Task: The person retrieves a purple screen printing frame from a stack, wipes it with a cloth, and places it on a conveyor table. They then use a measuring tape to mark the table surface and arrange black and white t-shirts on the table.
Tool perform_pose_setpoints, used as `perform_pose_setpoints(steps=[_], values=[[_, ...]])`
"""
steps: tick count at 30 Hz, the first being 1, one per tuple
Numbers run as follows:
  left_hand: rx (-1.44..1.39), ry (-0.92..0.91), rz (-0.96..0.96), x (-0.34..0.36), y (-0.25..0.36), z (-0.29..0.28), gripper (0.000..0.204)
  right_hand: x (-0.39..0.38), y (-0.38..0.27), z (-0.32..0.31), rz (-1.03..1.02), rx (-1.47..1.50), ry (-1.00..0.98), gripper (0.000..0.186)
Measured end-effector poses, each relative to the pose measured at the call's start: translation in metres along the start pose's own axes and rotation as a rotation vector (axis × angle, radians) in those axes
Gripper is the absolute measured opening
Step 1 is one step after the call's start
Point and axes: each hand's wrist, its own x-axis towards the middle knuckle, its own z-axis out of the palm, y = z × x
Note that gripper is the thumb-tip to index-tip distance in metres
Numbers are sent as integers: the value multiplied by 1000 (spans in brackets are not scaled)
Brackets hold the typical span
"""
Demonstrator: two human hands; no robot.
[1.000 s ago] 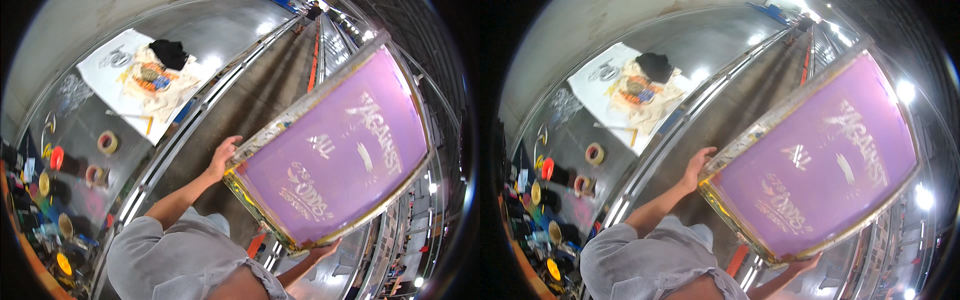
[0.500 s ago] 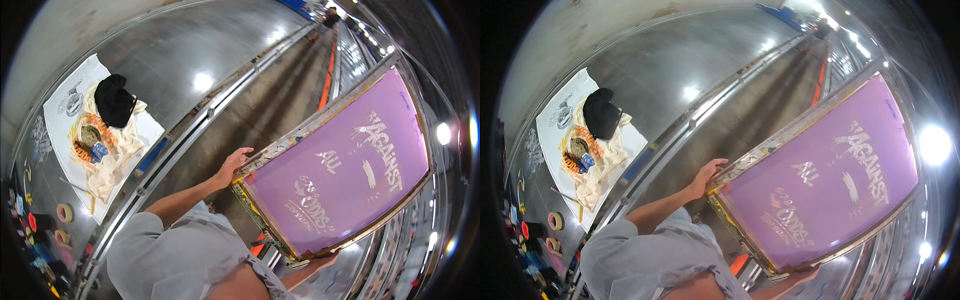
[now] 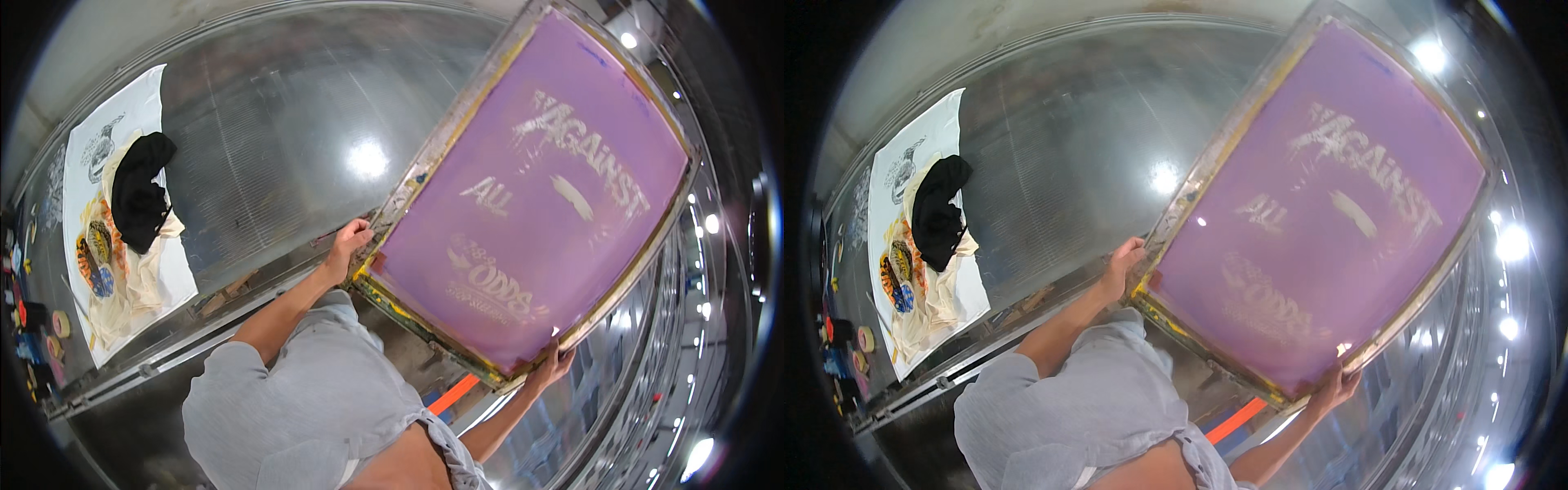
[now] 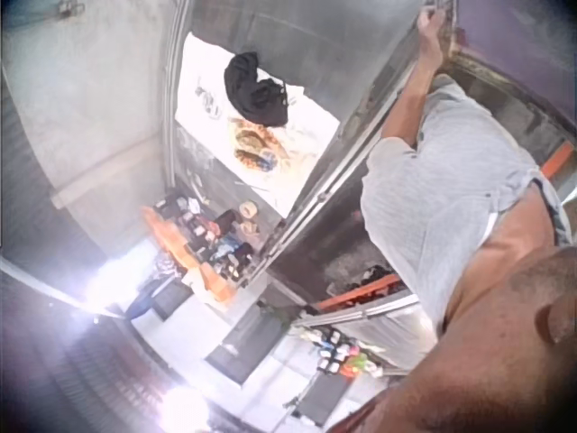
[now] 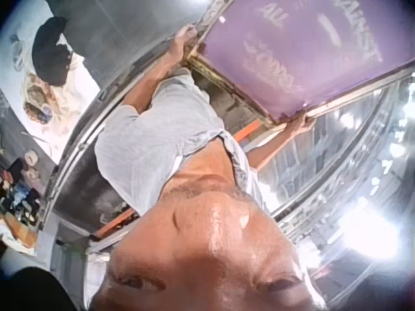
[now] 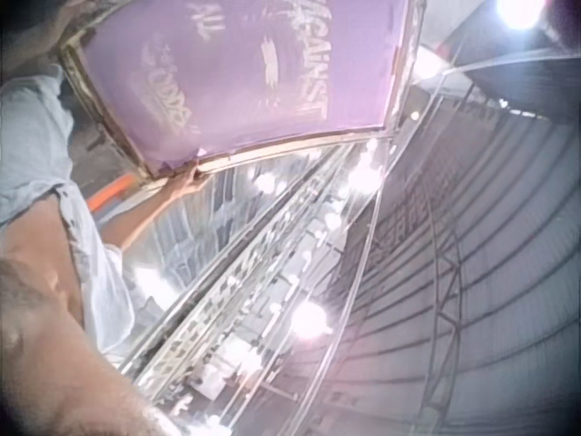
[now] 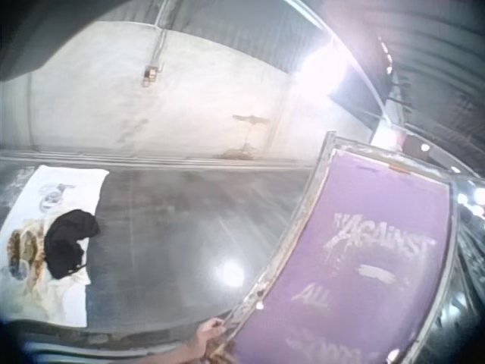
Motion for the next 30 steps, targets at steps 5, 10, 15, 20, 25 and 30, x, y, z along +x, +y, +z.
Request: perform_pose_setpoints(steps=[5, 10, 15, 20, 25, 30], values=[[156, 288, 58, 83, 27, 24, 48, 177, 15, 151, -278, -695, -284, 45], [288, 724, 222, 151, 0, 17, 50, 272, 74, 376, -511, -332, -560, 36], [322, 1111, 259, 179, -56, -6, 50, 295, 126, 563, -571, -181, -841, 36], [457, 1403, 103, 170, -69, 19, 48, 268, 169, 647, -563, -111, -1044, 35], [803, 1539, 149, 168, -76, 19, 39, 258, 176, 651, -509, -67, -1095, 32], [996, 1570, 127, 171, -88, 25, 42, 261, 188, 653, -474, -110, -1135, 33]])
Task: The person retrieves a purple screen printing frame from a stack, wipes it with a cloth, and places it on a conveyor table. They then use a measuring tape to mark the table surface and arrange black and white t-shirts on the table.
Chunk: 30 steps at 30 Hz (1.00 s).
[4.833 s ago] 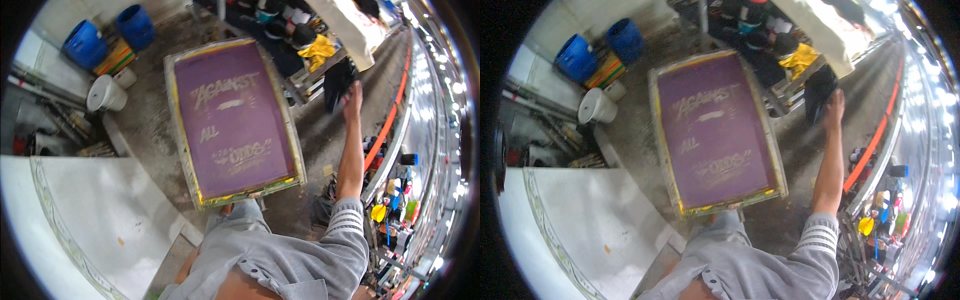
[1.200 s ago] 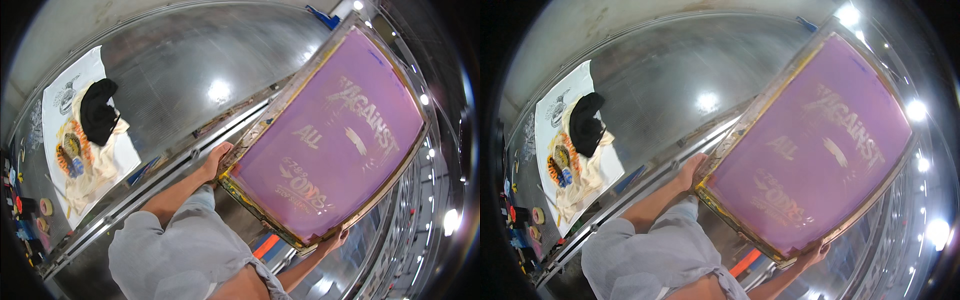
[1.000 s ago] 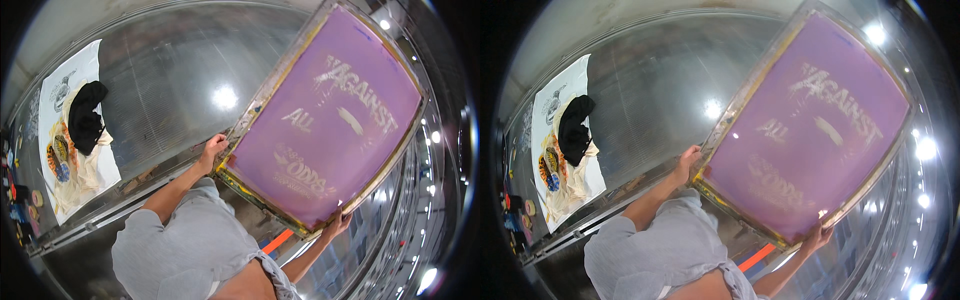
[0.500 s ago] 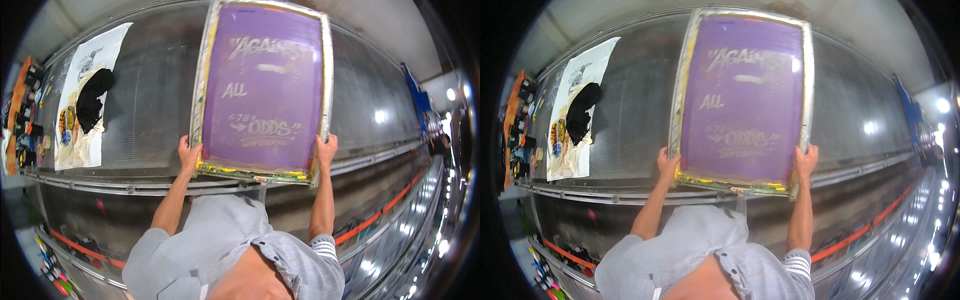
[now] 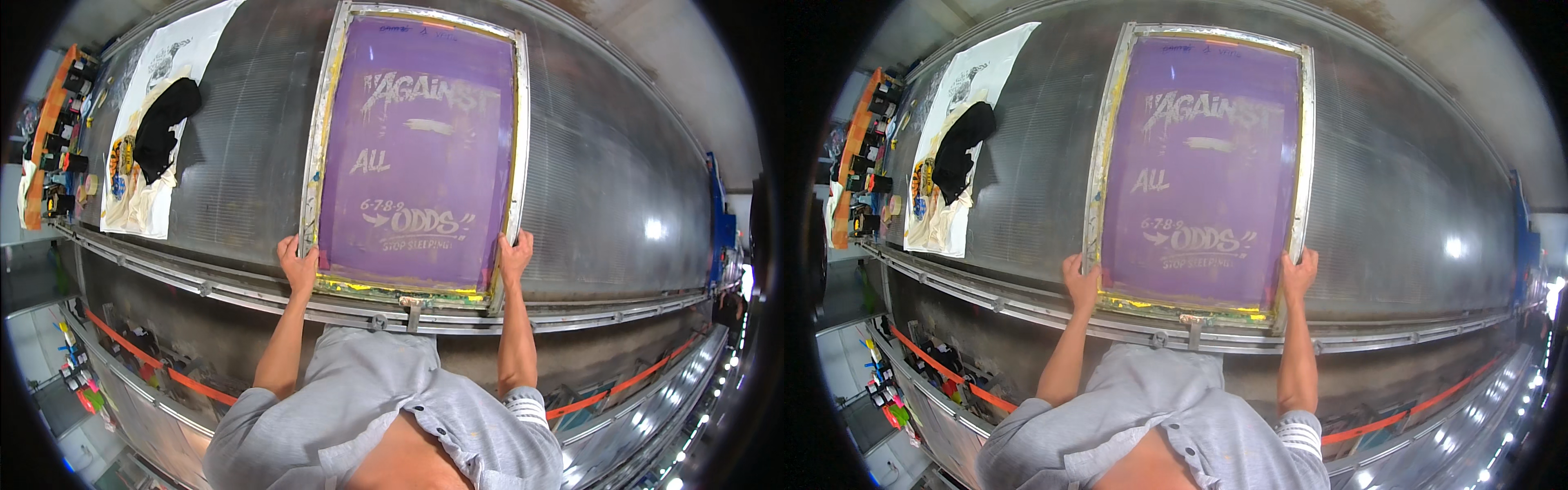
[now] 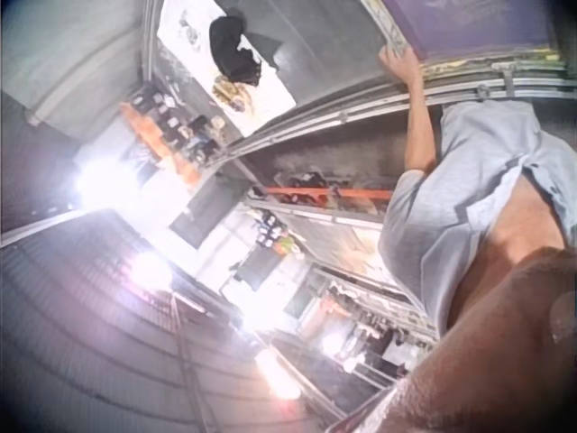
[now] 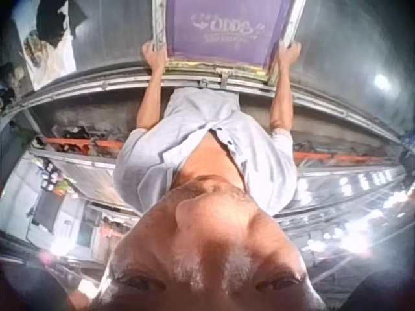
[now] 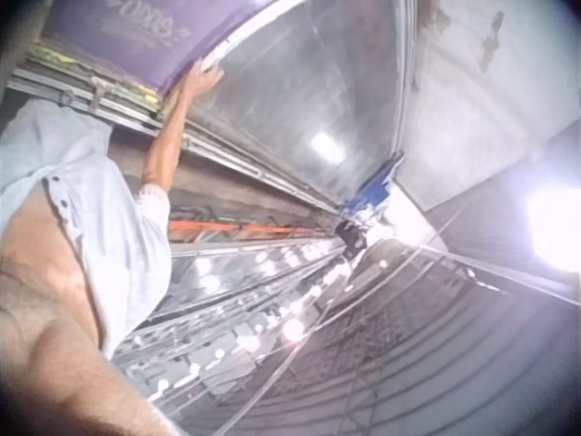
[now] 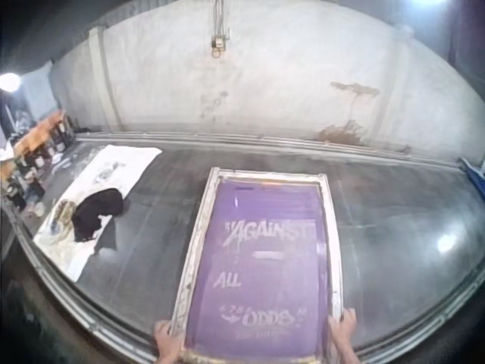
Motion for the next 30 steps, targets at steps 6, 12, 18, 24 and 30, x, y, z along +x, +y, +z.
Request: perform_pose_setpoints(steps=[6, 12, 18, 24, 30], values=[[117, 14, 34, 5, 16, -7, 43, 1, 5, 10, 17, -31, -41, 34], [188, -21, 73, 9, 24, -17, 44, 3, -9, 5, 60, -34, -69, 38], [305, -123, 99, 13, 35, -21, 54, 3, -23, 10, 28, -238, -53, 47], [424, -131, 100, 23, 63, -18, 57, 6, -28, 7, 77, -257, -97, 53], [-132, -190, 321, 139, 141, 57, 31, 47, -25, -3, 122, -285, -144, 32]])
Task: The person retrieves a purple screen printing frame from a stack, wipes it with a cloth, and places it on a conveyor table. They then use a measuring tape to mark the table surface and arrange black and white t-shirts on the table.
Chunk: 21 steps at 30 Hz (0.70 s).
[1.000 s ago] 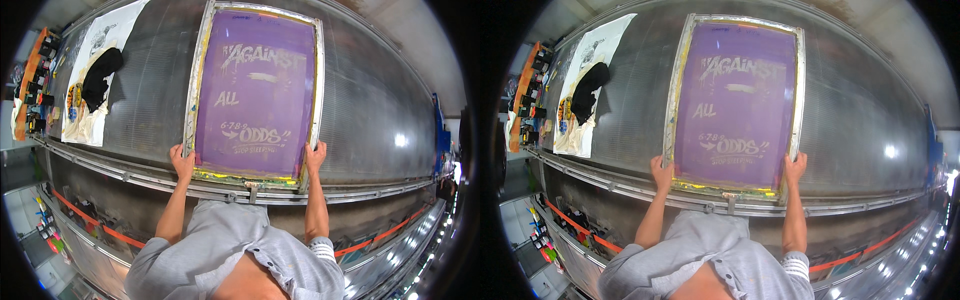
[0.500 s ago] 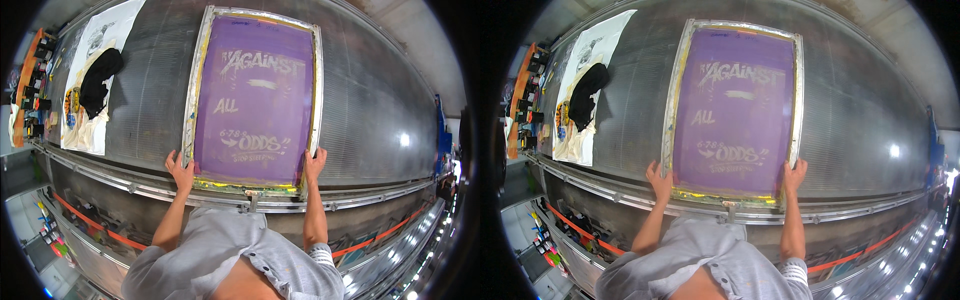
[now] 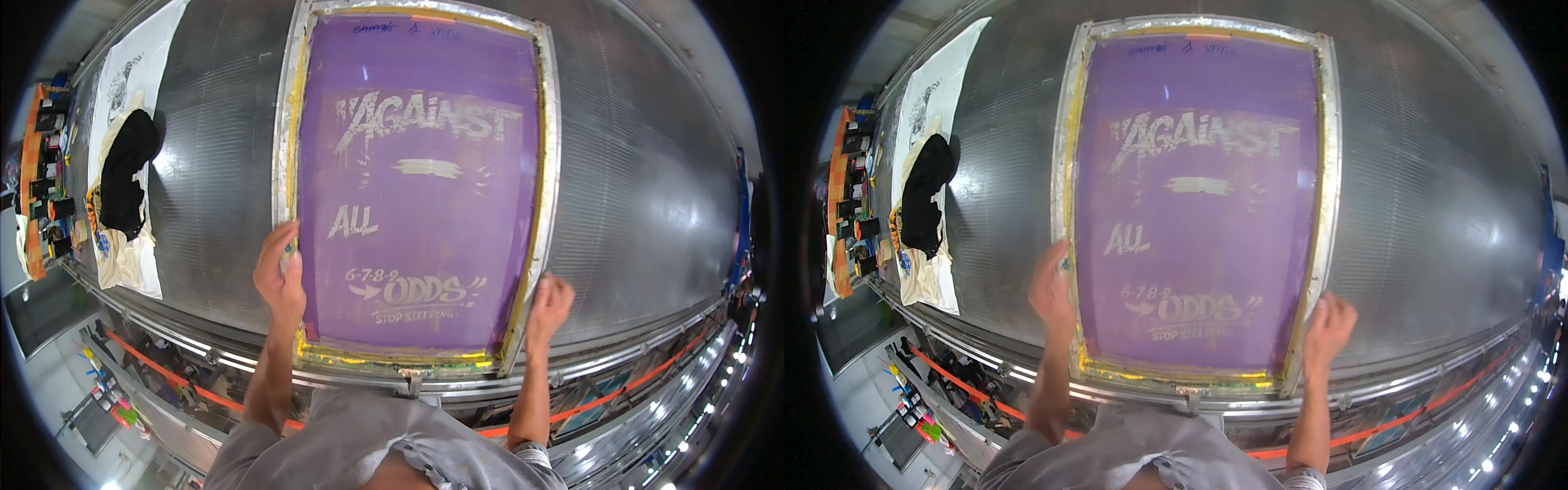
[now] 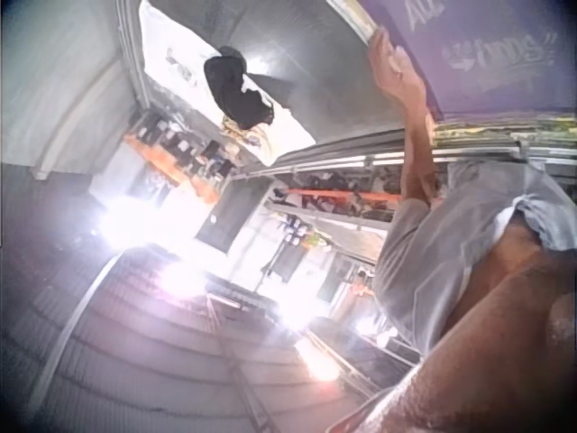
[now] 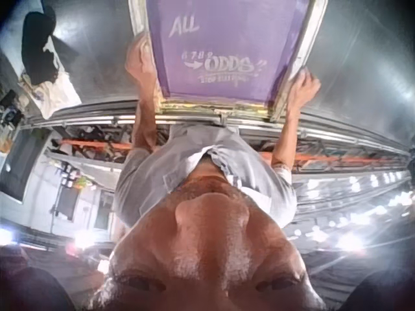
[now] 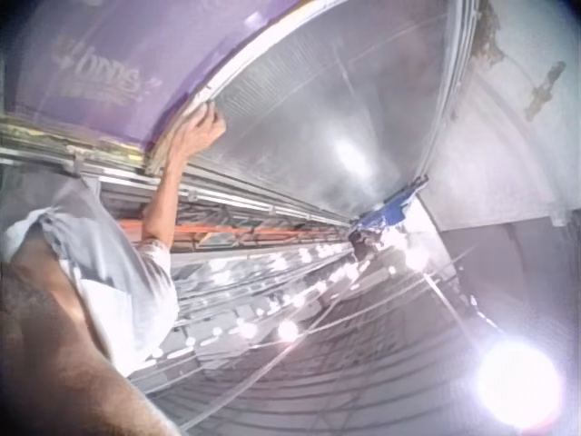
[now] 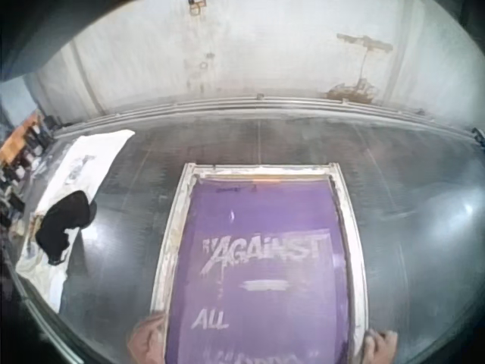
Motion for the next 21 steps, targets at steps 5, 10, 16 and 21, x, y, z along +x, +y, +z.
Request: perform_pose_setpoints(steps=[5, 10, 16, 21], values=[[-225, -235, 210, 145, 13, 113, 39, 137, -102, 36, -155, 923, 2, 33], [-755, -367, 112, 225, 7, 221, 36, 242, -211, 126, -288, 1256, -346, 29], [-786, -266, 14, 226, -21, 246, 43, 263, -250, 175, -285, 1292, -467, 27], [-363, -176, 519, 234, -37, 248, 32, 257, -247, 183, -462, 1309, -407, 27]])
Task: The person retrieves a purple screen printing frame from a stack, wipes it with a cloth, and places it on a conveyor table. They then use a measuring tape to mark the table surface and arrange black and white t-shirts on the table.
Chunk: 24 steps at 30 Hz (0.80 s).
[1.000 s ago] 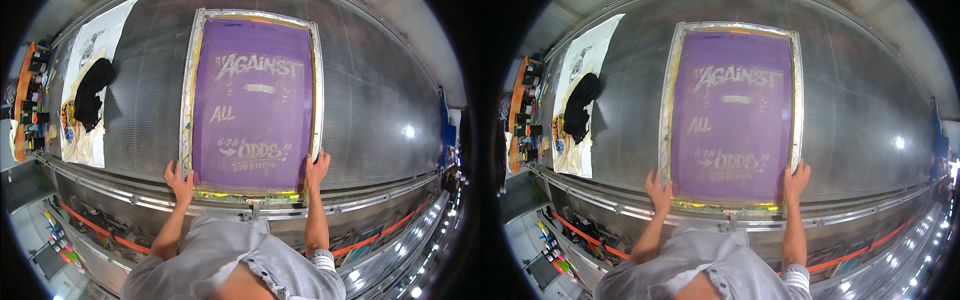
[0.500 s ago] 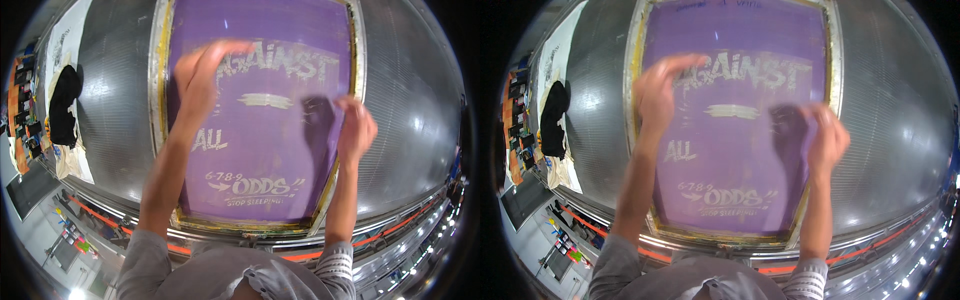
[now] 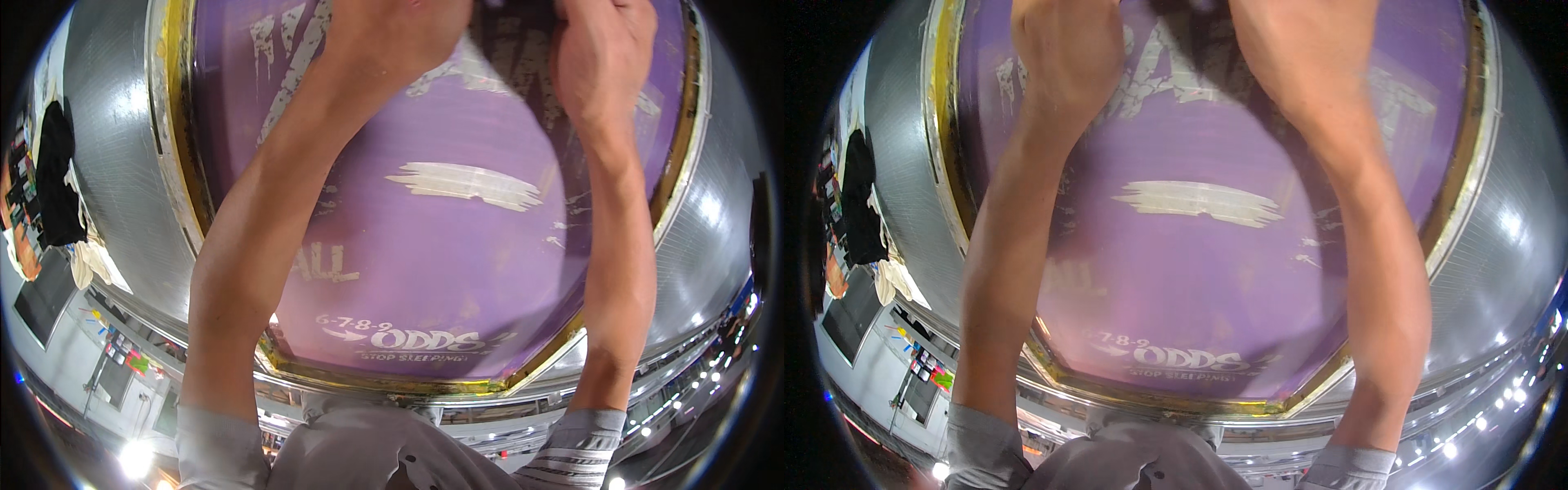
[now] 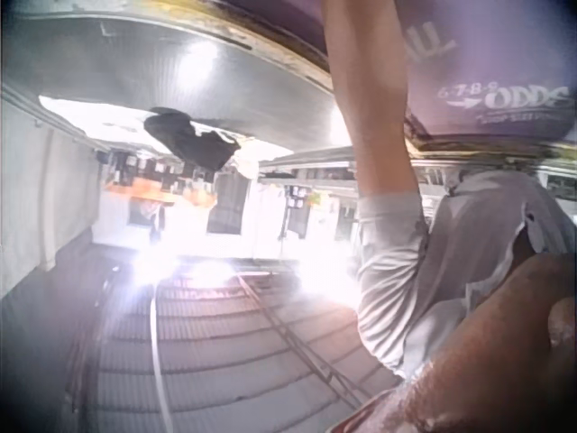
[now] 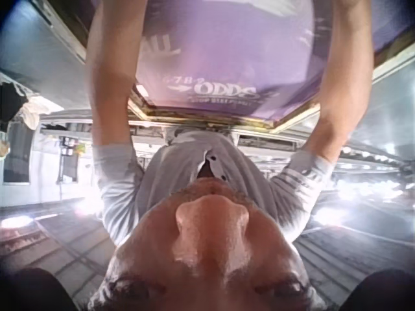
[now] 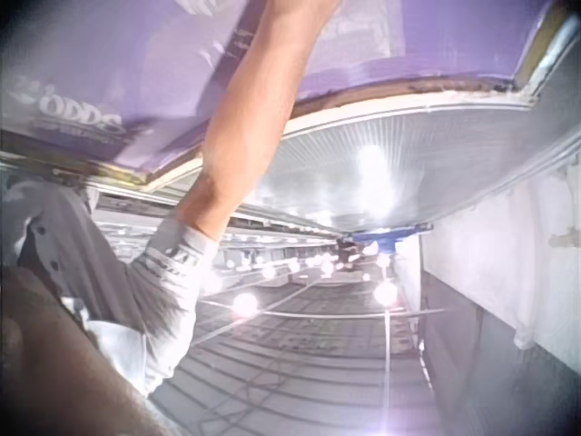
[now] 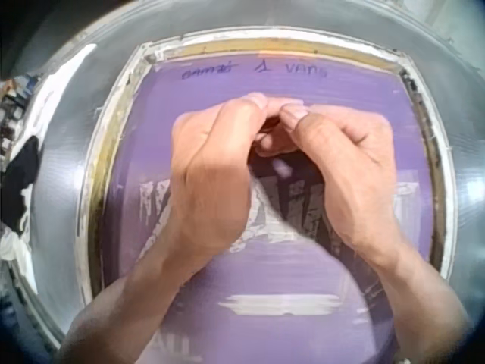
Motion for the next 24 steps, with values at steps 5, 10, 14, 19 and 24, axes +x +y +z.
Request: perform_pose_setpoints(steps=[5, 10, 14, 19, 24], values=[[259, 107, 496, 1, -14, -3, 22, -1, 1, -1, -123, -4, -66, 34], [-190, 68, 386, -4, -30, 2, 25, 3, 4, -7, -68, 90, -111, 40], [-511, 25, 151, -15, -34, 12, 30, 4, 3, -10, -23, 47, -147, 37], [-531, -44, -119, -40, -14, 25, 31, 12, 21, -19, -115, 183, -212, 33], [-511, -13, -231, -49, -8, 34, 32, -9, 7, -16, 63, 180, -135, 42]])
